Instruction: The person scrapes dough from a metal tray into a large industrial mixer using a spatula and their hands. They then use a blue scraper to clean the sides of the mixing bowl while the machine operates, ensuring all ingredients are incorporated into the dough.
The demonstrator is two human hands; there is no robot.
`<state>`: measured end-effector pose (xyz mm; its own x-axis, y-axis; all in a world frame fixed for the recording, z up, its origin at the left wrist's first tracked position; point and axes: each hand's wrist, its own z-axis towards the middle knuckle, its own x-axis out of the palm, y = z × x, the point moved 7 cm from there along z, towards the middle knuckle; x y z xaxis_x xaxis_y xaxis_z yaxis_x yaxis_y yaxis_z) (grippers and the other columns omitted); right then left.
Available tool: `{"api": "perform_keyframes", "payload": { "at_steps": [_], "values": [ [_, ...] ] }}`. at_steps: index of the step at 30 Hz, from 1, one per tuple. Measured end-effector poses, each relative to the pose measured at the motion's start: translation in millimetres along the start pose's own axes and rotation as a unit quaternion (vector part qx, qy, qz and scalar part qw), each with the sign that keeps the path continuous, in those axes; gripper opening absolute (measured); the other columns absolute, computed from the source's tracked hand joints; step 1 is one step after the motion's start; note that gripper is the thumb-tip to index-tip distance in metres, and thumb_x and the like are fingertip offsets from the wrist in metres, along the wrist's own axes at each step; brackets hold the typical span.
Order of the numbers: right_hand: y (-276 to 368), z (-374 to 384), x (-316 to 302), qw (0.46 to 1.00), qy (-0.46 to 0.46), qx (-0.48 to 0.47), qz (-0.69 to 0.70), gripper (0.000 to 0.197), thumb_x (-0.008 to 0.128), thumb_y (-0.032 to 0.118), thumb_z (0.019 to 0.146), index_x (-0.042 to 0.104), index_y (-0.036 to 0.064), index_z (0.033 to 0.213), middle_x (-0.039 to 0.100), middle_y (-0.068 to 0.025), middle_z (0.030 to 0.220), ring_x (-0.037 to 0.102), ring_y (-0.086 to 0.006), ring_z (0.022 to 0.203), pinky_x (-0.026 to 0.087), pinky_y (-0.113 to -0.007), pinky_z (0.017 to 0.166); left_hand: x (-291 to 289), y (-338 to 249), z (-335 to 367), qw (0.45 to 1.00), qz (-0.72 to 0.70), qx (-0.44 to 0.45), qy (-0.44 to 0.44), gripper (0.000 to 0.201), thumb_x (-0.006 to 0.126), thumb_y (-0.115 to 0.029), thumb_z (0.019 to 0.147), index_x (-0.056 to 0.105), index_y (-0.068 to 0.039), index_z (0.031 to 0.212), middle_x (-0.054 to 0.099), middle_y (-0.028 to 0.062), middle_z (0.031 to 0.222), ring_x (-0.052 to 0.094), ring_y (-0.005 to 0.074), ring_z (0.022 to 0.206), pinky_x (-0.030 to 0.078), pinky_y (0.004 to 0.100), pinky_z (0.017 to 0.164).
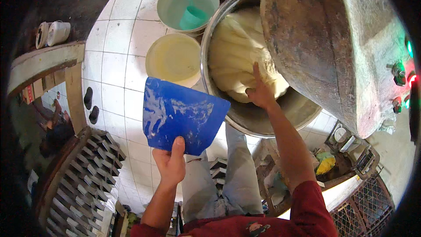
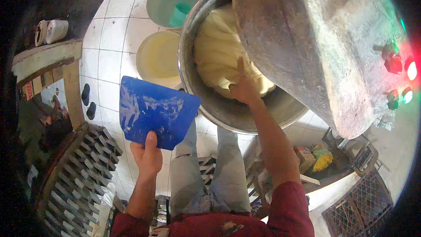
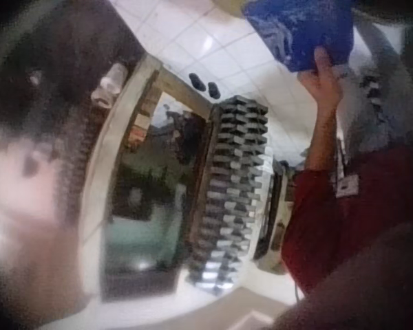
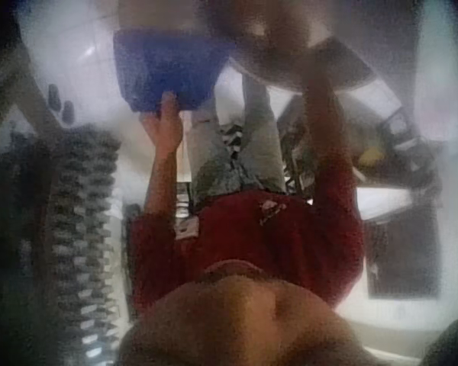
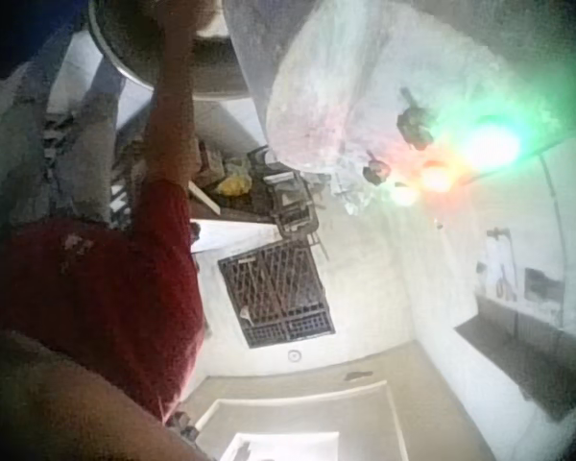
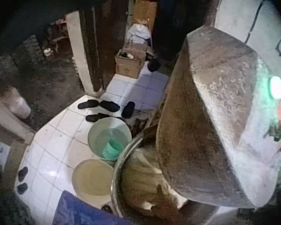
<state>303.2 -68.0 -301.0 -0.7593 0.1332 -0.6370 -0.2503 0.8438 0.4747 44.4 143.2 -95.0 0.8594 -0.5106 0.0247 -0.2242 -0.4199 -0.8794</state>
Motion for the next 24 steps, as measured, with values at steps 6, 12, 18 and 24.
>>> {"api": "perform_keyframes", "payload": {
  "at_steps": [6,12,18,24],
  "values": [
    [65,-110,-29,0.994,-0.015,-0.083,0.062,0.076,0.067,0.036,0.089,0.039,0.0061,0.153,0.051,-0.0242,0.137,0.055,-0.0403,0.12,0.045,-0.044,0.102,-8,20,3,0.991,-0.103,-0.088,0.016,0.03,0.053,-0.024,0.106,0.065,0.003,0.114,0.067,0.0035,0.106,0.06,0.0092,0.093,0.052,0.0298,0.08],
    [186,-177,-28,0.938,0.011,-0.331,-0.101,0.075,0.035,0.082,0.089,0.047,0.0396,0.15,0.003,-0.0337,0.162,-0.002,-0.0688,0.141,0.006,-0.08,0.107,34,20,-14,0.995,0.01,-0.081,0.062,0.028,0.049,-0.027,0.107,0.062,-0.002,0.1,0.062,0.003,0.096,0.054,0.0065,0.085,0.047,0.0275,0.072],
    [165,-142,-34,0.957,-0.043,-0.268,-0.099,0.085,0.025,0.091,0.082,0.044,0.0429,0.15,-0.007,-0.0319,0.164,-0.011,-0.0678,0.142,0.001,-0.082,0.106,35,11,-24,0.99,0.091,0.045,0.1,0.03,0.048,-0.013,0.103,0.059,0.007,0.122,0.066,0.0126,0.114,0.061,0.0209,0.102,0.048,0.0355,0.089],
    [136,-81,-36,0.961,-0.068,-0.236,-0.126,0.059,0.056,0.041,0.093,0.048,0.0292,0.151,-0.003,-0.0299,0.165,-0.006,-0.0562,0.149,0.012,-0.071,0.114,36,4,-18,0.973,0.175,0.099,0.114,0.026,0.049,-0.014,0.103,0.062,0.006,0.113,0.068,0.0113,0.102,0.061,0.0172,0.09,0.049,0.0335,0.078]
  ]
}}
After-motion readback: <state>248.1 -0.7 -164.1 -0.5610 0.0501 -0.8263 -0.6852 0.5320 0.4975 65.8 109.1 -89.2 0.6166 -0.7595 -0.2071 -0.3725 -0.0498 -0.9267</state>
